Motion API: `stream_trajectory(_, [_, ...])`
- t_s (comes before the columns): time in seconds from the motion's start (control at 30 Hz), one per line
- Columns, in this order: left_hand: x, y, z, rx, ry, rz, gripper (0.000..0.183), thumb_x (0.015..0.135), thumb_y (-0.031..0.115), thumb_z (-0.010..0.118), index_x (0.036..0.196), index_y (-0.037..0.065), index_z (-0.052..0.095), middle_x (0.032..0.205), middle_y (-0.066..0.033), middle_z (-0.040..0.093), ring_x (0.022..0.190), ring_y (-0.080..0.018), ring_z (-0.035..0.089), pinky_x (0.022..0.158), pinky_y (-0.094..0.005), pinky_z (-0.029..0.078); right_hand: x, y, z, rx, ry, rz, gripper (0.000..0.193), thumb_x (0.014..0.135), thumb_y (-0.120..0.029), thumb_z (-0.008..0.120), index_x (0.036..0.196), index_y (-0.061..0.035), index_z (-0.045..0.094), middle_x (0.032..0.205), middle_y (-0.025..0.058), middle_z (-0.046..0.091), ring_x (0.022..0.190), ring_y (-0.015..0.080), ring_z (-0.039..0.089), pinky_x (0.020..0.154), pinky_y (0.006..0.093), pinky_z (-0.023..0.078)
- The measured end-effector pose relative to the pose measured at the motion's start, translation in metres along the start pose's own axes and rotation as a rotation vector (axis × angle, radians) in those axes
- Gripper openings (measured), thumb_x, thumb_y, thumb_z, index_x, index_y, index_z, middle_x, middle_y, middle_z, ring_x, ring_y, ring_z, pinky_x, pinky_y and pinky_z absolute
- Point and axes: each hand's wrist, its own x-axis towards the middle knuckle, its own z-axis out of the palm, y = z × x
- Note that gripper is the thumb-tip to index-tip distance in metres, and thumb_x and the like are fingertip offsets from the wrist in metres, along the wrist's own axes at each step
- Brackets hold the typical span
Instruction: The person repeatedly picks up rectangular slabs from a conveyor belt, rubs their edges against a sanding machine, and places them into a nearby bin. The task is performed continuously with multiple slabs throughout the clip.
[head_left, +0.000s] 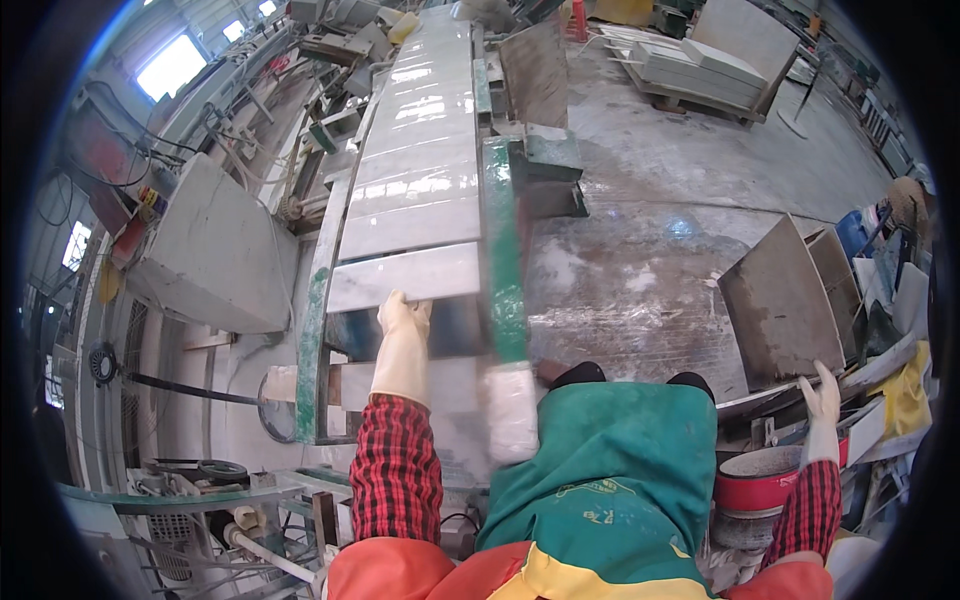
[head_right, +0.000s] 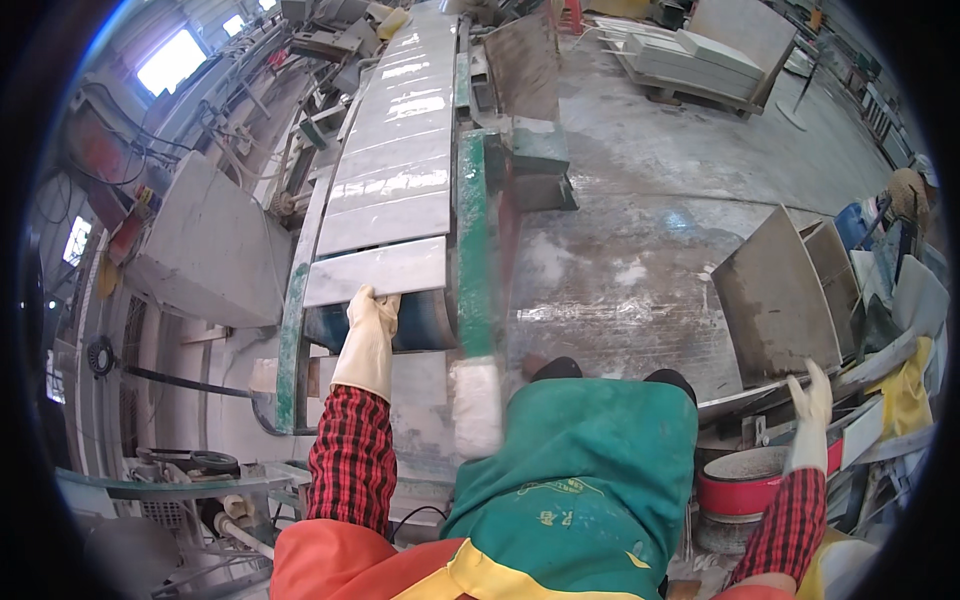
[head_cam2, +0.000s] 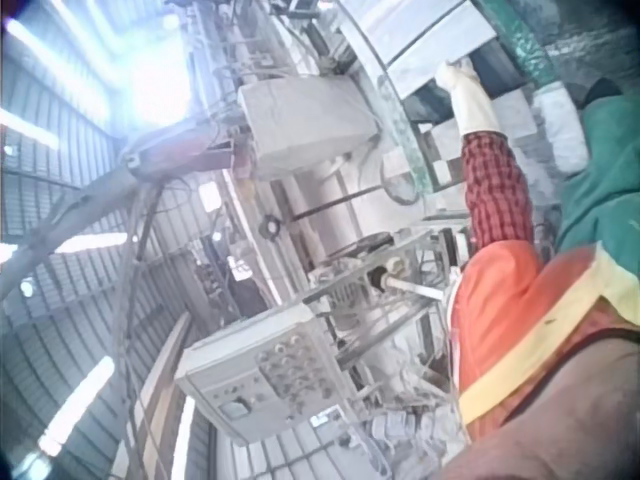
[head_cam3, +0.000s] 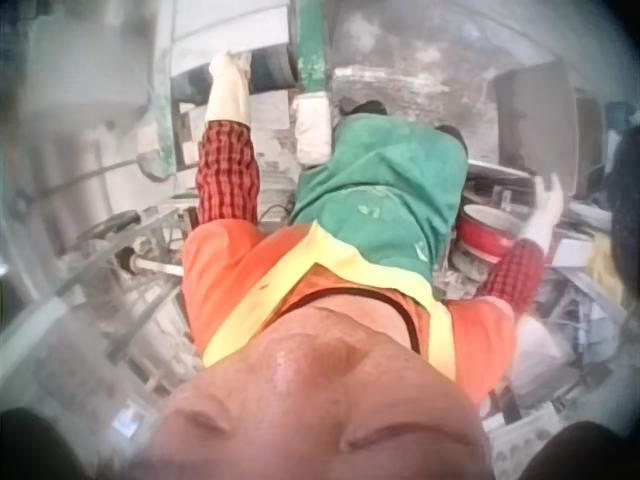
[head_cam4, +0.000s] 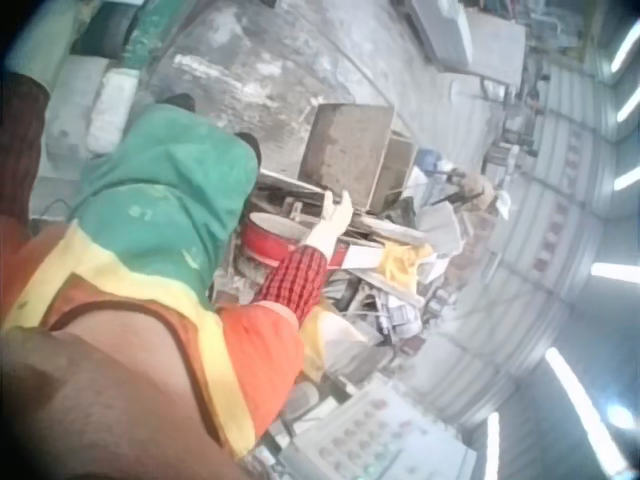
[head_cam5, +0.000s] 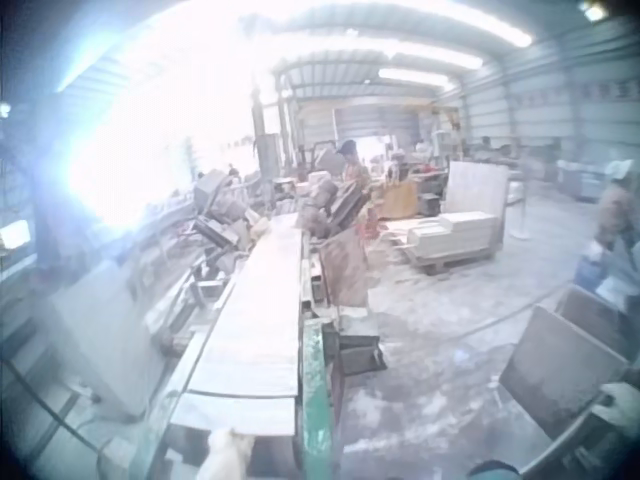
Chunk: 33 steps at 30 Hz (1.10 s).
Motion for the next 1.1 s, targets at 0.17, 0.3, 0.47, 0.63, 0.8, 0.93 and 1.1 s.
stream_trajectory(0.17, [-0.004, 0.010, 0.004, 0.111, -0.053, 0.055, 0.037, 0.096, 0.001, 0.048, 0.131, -0.006, 0.039, 0.128, -0.0211, 0.051, 0.115, -0.0369, 0.058, 0.091, -0.0526, 0.058, -0.087, 0.097, 0.009, -0.022, 0.032, 0.446, 0.061, 0.090, -0.035, 0.063, 0.140, -0.0038, 0.048, 0.139, 0.0194, 0.053, 0.129, 0.0347, 0.048, 0.108, 0.0408, 0.037])
stream_trajectory(0.3, [-0.004, 0.022, 0.006, 0.257, -0.102, 0.005, 0.037, 0.097, 0.005, 0.052, 0.132, -0.001, 0.040, 0.129, -0.0184, 0.051, 0.112, -0.0322, 0.061, 0.087, -0.0472, 0.061, -0.118, 0.089, 0.042, -0.289, 0.104, 0.443, 0.068, 0.095, -0.043, 0.053, 0.150, -0.0073, 0.033, 0.150, 0.0174, 0.039, 0.138, 0.0321, 0.038, 0.115, 0.0409, 0.026])
stream_trajectory(0.47, [0.005, 0.029, 0.001, 0.366, -0.150, -0.103, 0.031, 0.100, 0.012, 0.053, 0.128, 0.000, 0.047, 0.123, -0.0158, 0.059, 0.107, -0.0282, 0.065, 0.085, -0.0413, 0.061, -0.116, 0.063, 0.033, -0.264, 0.145, 0.419, 0.064, 0.096, -0.042, 0.051, 0.149, -0.0096, 0.034, 0.149, 0.0152, 0.042, 0.137, 0.0317, 0.039, 0.115, 0.0411, 0.027])
stream_trajectory(0.63, [0.003, 0.019, 0.012, 0.486, -0.097, -0.068, 0.026, 0.101, 0.012, 0.051, 0.117, -0.009, 0.050, 0.113, -0.0210, 0.062, 0.097, -0.0300, 0.067, 0.076, -0.0337, 0.063, -0.125, 0.058, 0.032, -0.287, 0.160, 0.442, 0.061, 0.096, -0.040, 0.052, 0.147, -0.0103, 0.037, 0.147, 0.0147, 0.044, 0.135, 0.0305, 0.041, 0.114, 0.0414, 0.029])
stream_trajectory(0.8, [0.011, 0.015, 0.009, 0.518, -0.077, -0.052, 0.027, 0.100, 0.014, 0.054, 0.114, -0.009, 0.052, 0.110, -0.0208, 0.063, 0.092, -0.0299, 0.069, 0.073, -0.0321, 0.064, -0.127, 0.048, 0.032, -0.334, 0.134, 0.442, 0.056, 0.096, -0.038, 0.052, 0.143, -0.0090, 0.043, 0.144, 0.0152, 0.047, 0.132, 0.0319, 0.044, 0.113, 0.0424, 0.031])
stream_trajectory(0.93, [0.007, 0.015, 0.010, 0.487, -0.054, -0.030, 0.028, 0.099, 0.014, 0.056, 0.114, -0.010, 0.052, 0.107, -0.0214, 0.063, 0.089, -0.0300, 0.069, 0.071, -0.0321, 0.064, -0.126, 0.033, 0.027, -0.325, 0.140, 0.465, 0.056, 0.095, -0.038, 0.053, 0.142, -0.0083, 0.045, 0.143, 0.0162, 0.048, 0.129, 0.0340, 0.046, 0.112, 0.0430, 0.032])
stream_trajectory(1.1, [0.012, 0.019, 0.017, 0.481, 0.019, -0.053, 0.029, 0.095, 0.005, 0.058, 0.119, -0.011, 0.051, 0.112, -0.0223, 0.062, 0.094, -0.0352, 0.068, 0.078, -0.0432, 0.064, -0.128, 0.016, 0.024, -0.330, 0.131, 0.468, 0.057, 0.093, -0.038, 0.055, 0.141, -0.0091, 0.046, 0.142, 0.0174, 0.048, 0.128, 0.0360, 0.047, 0.111, 0.0427, 0.032])
